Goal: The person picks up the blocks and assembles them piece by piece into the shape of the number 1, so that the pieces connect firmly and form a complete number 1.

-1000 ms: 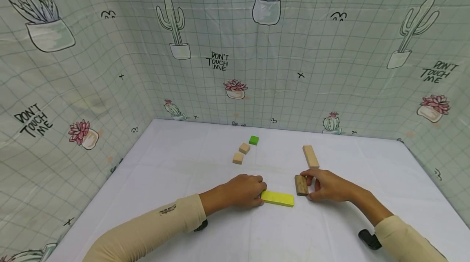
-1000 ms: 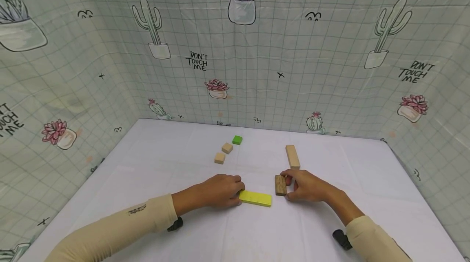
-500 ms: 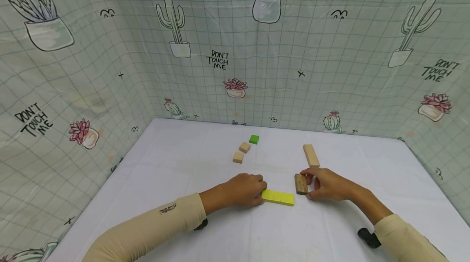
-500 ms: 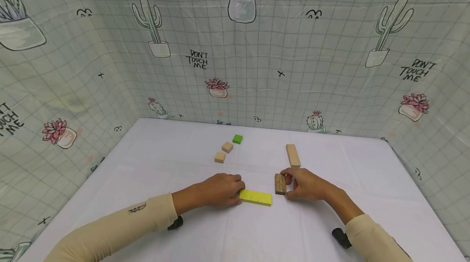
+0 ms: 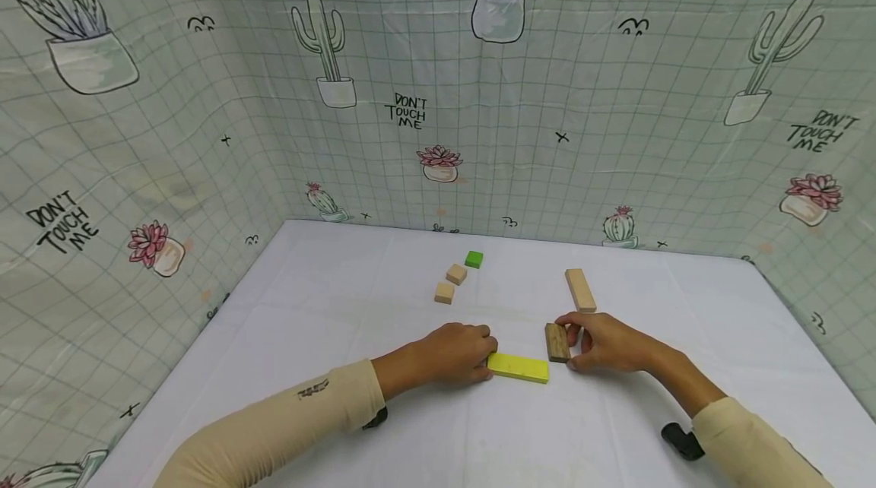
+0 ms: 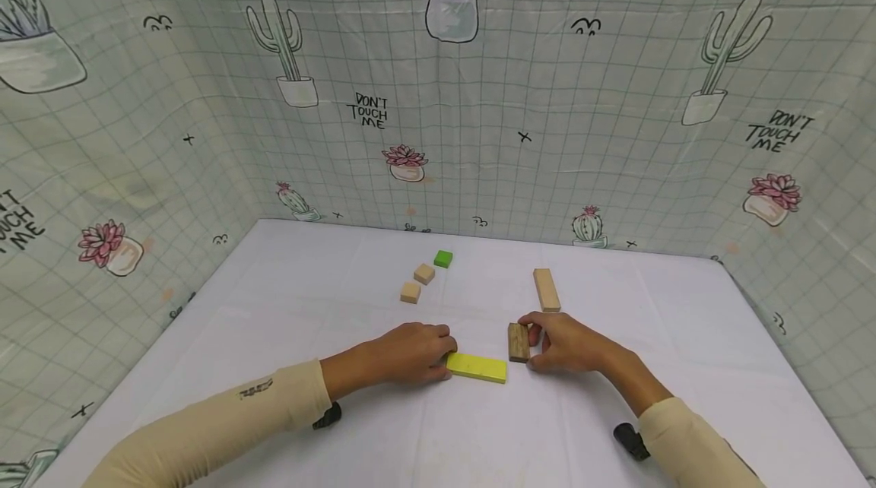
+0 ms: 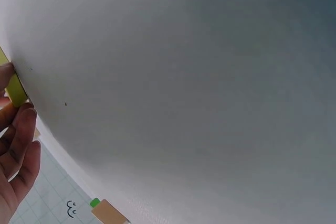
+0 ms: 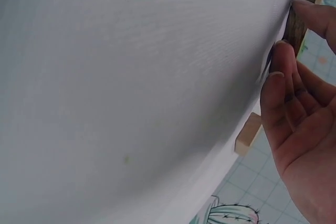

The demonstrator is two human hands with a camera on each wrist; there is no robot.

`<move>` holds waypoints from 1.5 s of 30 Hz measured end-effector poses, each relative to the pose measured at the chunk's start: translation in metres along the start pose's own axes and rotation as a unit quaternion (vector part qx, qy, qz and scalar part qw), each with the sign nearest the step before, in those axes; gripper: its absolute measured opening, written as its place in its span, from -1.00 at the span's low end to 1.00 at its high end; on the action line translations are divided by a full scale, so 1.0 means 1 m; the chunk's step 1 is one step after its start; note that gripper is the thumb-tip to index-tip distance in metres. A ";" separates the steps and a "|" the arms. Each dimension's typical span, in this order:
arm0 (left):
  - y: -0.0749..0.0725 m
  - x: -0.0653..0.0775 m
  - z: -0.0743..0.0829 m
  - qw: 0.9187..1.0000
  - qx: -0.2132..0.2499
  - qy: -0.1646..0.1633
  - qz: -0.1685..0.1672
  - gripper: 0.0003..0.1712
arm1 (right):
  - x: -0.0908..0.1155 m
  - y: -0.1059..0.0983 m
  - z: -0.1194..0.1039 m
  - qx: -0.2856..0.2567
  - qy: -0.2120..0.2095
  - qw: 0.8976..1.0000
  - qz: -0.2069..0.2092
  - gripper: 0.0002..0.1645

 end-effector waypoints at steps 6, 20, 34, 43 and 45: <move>0.001 0.000 0.000 1.000 0.005 -0.002 -0.005 -0.66 | -0.001 0.002 -0.001 -0.010 -0.002 1.000 -0.003 -0.24; 0.002 0.001 0.000 1.000 0.002 -0.008 -0.011 -0.67 | -0.003 0.005 -0.002 -0.008 0.006 1.000 -0.005 -0.23; 0.001 0.002 -0.001 1.000 0.008 -0.012 -0.014 -0.68 | -0.007 0.009 -0.002 -0.012 0.000 1.000 -0.007 -0.23; 0.001 0.001 -0.001 1.000 0.008 -0.011 -0.010 -0.68 | -0.009 0.010 -0.006 -0.022 0.001 1.000 -0.010 -0.22; 0.001 0.002 -0.001 1.000 0.008 -0.011 -0.009 -0.68 | -0.010 0.010 -0.006 -0.023 0.002 1.000 -0.011 -0.22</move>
Point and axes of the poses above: each hand's wrist, its own x-axis away from the middle knuckle, its own y-axis out of the palm, z = x × y, the point moved 10 cm from there along -x, towards the middle knuckle, and after that the axes turned 7 degrees about z, right-handed, at the moved point
